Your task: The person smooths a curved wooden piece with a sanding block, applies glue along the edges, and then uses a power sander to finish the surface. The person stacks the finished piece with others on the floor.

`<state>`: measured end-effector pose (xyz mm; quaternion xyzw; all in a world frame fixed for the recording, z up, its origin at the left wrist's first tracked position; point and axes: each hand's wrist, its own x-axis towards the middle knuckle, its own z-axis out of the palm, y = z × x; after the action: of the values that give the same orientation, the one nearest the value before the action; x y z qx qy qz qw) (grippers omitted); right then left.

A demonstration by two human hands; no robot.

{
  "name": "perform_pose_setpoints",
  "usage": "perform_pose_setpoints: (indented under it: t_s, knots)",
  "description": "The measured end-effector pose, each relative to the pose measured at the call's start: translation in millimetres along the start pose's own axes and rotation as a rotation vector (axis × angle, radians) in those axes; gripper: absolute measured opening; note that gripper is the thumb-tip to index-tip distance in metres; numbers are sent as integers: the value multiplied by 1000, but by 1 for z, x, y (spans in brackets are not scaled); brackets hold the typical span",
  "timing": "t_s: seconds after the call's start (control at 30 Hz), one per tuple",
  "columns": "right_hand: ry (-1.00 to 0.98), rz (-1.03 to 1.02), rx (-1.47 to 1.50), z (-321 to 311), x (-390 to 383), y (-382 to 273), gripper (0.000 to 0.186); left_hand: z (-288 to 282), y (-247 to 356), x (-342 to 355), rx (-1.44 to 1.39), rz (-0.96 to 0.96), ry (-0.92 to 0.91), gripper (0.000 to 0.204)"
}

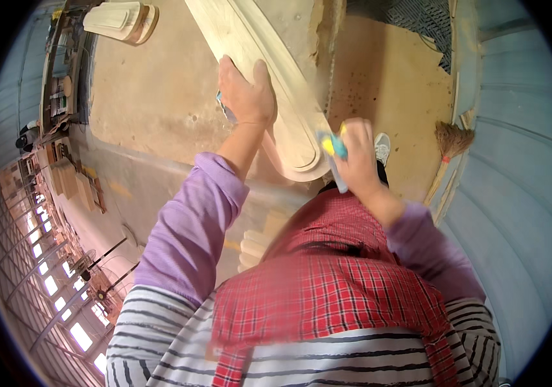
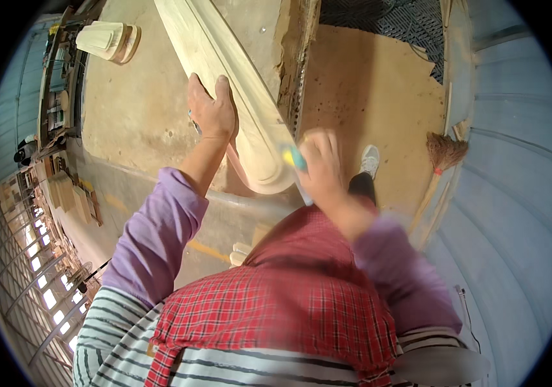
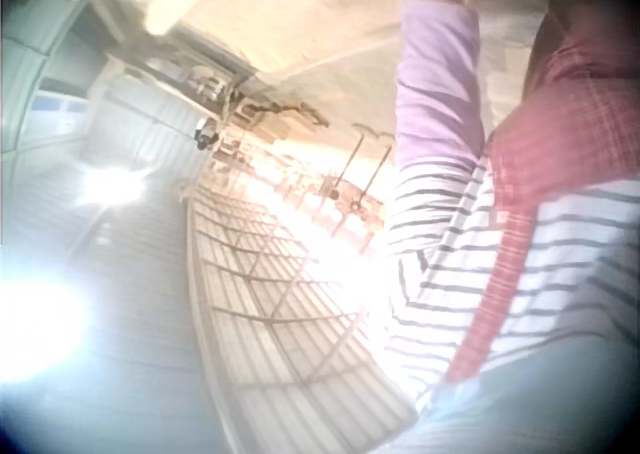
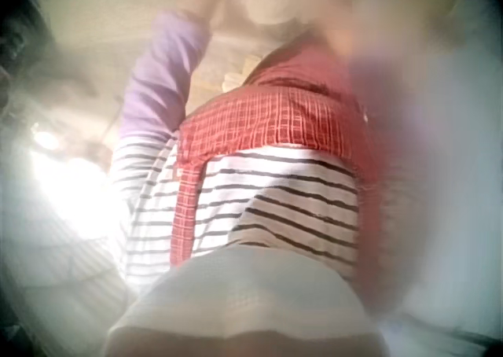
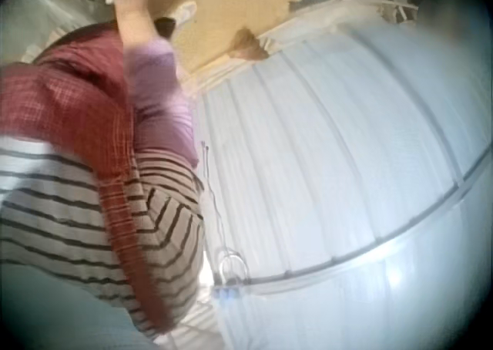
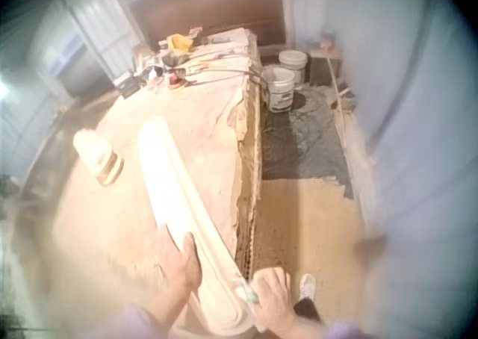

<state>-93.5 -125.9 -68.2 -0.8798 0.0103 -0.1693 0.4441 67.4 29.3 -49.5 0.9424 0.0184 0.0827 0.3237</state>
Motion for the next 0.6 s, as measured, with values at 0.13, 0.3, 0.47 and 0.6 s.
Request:
perform_pose_setpoints:
  t_s: [0.13, 0.3, 0.47, 0.6]
  knots:
    - [-206, 470, 217, -43, -60, -17, 22, -6, 10, -3, 212, 166, -5, 56]
    - [59, 919, 767, -92, -45, 17, 20, -51, 27, -87, 611, 725, -397, 42]
    - [-200, 857, 584, -144, -21, 30, 19, -44, 51, -124, 639, 573, -427, 61]
    - [-138, 725, 589, -155, -9, 36, 21, -31, 62, -121, 669, 484, -456, 85]
